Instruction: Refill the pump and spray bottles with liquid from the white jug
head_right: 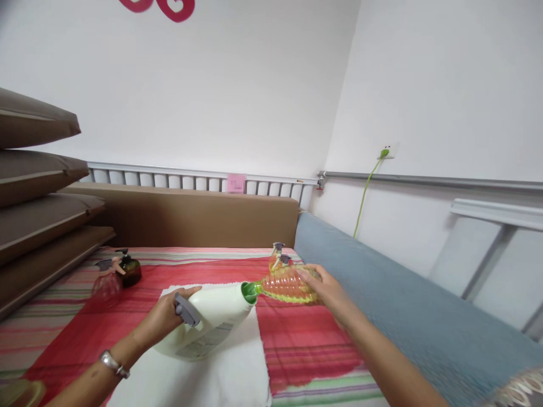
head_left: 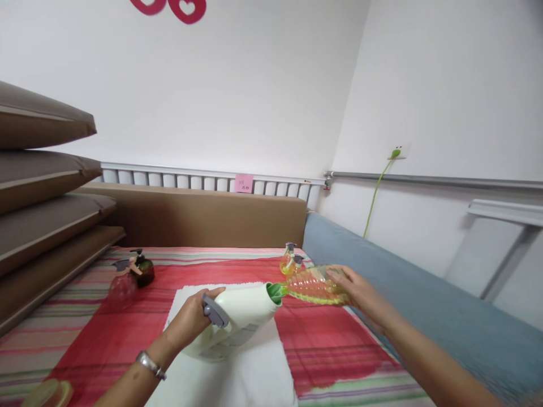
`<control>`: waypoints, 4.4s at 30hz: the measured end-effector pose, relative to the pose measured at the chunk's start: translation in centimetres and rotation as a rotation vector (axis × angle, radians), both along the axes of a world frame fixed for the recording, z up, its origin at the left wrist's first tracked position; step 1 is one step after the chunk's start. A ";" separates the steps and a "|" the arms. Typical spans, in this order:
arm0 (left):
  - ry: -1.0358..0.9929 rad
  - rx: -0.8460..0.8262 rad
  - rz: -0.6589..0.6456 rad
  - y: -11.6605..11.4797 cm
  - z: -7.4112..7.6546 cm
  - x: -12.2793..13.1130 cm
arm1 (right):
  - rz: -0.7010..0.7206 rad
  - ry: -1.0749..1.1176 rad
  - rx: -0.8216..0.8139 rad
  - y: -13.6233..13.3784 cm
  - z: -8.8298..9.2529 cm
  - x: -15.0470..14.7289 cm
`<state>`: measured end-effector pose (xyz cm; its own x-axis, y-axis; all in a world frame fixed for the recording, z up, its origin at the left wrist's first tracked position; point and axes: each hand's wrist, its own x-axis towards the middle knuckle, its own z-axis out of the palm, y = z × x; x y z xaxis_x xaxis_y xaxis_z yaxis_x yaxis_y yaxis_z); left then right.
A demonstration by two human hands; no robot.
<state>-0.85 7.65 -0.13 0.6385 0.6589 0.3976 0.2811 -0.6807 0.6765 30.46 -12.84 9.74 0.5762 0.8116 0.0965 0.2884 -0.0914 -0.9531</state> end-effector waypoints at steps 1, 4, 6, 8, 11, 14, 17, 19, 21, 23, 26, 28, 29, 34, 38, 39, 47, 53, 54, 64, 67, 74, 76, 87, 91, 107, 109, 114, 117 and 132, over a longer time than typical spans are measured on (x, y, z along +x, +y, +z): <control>0.003 0.001 0.000 0.0 0.0 0.0 | -0.001 -0.031 -0.011 0.0 0.3 -0.1; 0.004 -0.006 0.004 -0.1 0.0 0.0 | -0.011 -0.146 -0.052 0.2 1.4 -0.4; 0.001 -0.005 0.008 -0.1 0.0 0.0 | -0.014 -0.235 -0.084 0.3 2.1 -0.6; -0.003 0.000 0.008 0.0 0.0 0.0 | -0.017 -0.329 -0.114 0.4 2.9 -1.0; -0.001 0.009 0.006 0.0 -0.2 -0.1 | -0.026 -0.480 -0.148 0.6 4.3 -2.0; 0.008 0.021 0.009 0.0 -0.1 -0.1 | -0.011 -0.626 -0.159 0.8 5.7 -3.5; 0.017 0.038 -0.012 -0.3 0.1 0.0 | 0.057 -0.756 -0.148 1.2 6.8 -5.2; 0.023 0.044 -0.019 -0.4 0.2 0.0 | 0.124 -0.871 -0.154 1.5 7.3 -6.4; 0.020 0.042 -0.013 -0.5 0.2 0.0 | 0.188 -0.985 -0.173 1.7 7.8 -7.4; 0.012 0.037 -0.005 -0.5 0.2 -0.1 | 0.230 -1.058 -0.192 1.9 8.2 -8.3; 0.011 0.020 -0.001 -0.4 0.0 -0.3 | 0.266 -1.100 -0.215 2.3 8.6 -9.1; 0.010 0.009 0.001 -0.4 -0.1 -0.5 | 0.270 -1.110 -0.212 2.5 8.7 -9.3; 0.005 0.006 0.004 -0.4 -0.2 -0.6 | 0.268 -1.111 -0.204 2.6 8.6 -9.4; -0.021 0.004 -0.001 -0.6 0.0 -0.8 | 0.263 -1.083 -0.171 3.0 8.4 -9.6; -0.023 0.001 -0.010 -0.6 0.1 -0.9 | 0.277 -1.099 -0.143 3.1 8.4 -9.7; -0.028 -0.006 -0.009 -0.6 0.1 -1.0 | 0.278 -1.105 -0.136 3.1 8.4 -9.7; -0.059 -0.060 0.019 -0.4 -0.5 -1.8 | 0.228 -1.018 -0.136 3.2 8.8 -9.1; -0.056 -0.061 0.023 -0.2 -0.8 -1.7 | 0.215 -1.000 -0.148 2.7 8.9 -9.0; -0.056 -0.060 0.024 -0.1 -0.9 -1.7 | 0.212 -0.991 -0.146 2.5 8.9 -9.0; -0.060 -0.053 0.015 0.1 -1.0 -1.6 | 0.167 -0.946 -0.076 1.7 8.4 -8.0; -0.069 -0.075 0.021 0.0 -1.0 -1.6 | 0.113 -0.940 -0.067 1.6 8.3 -7.9; -0.053 -0.083 0.030 -0.3 -0.6 -1.8 | 0.083 -0.932 -0.099 1.6 7.9 -7.7; -0.059 -0.077 0.022 -0.4 -0.6 -1.9 | 0.094 -0.934 -0.101 1.6 7.6 -7.5; -0.164 -0.161 0.046 0.0 -1.4 -2.7 | 0.009 -0.452 0.069 1.6 4.9 -5.6; -0.302 -0.293 0.138 0.7 -3.0 -3.8 | 0.114 0.243 0.342 2.7 -1.1 -4.8; -0.639 -0.354 0.388 4.3 -4.1 -0.7 | 0.091 1.239 0.483 7.7 -17.8 -2.8; -0.641 -0.383 0.388 4.9 -5.1 -0.1 | 0.085 1.306 0.501 8.1 -18.4 -2.7; -0.566 -0.417 0.365 5.2 -6.0 0.3 | 0.146 1.440 0.436 9.0 -18.6 -3.4; -0.542 -0.427 0.356 4.7 -5.4 0.5 | 0.216 1.457 0.412 8.9 -19.1 -4.7; -0.940 -0.423 0.414 -1.4 1.2 -6.1 | 0.459 1.365 0.148 7.0 -20.9 -12.0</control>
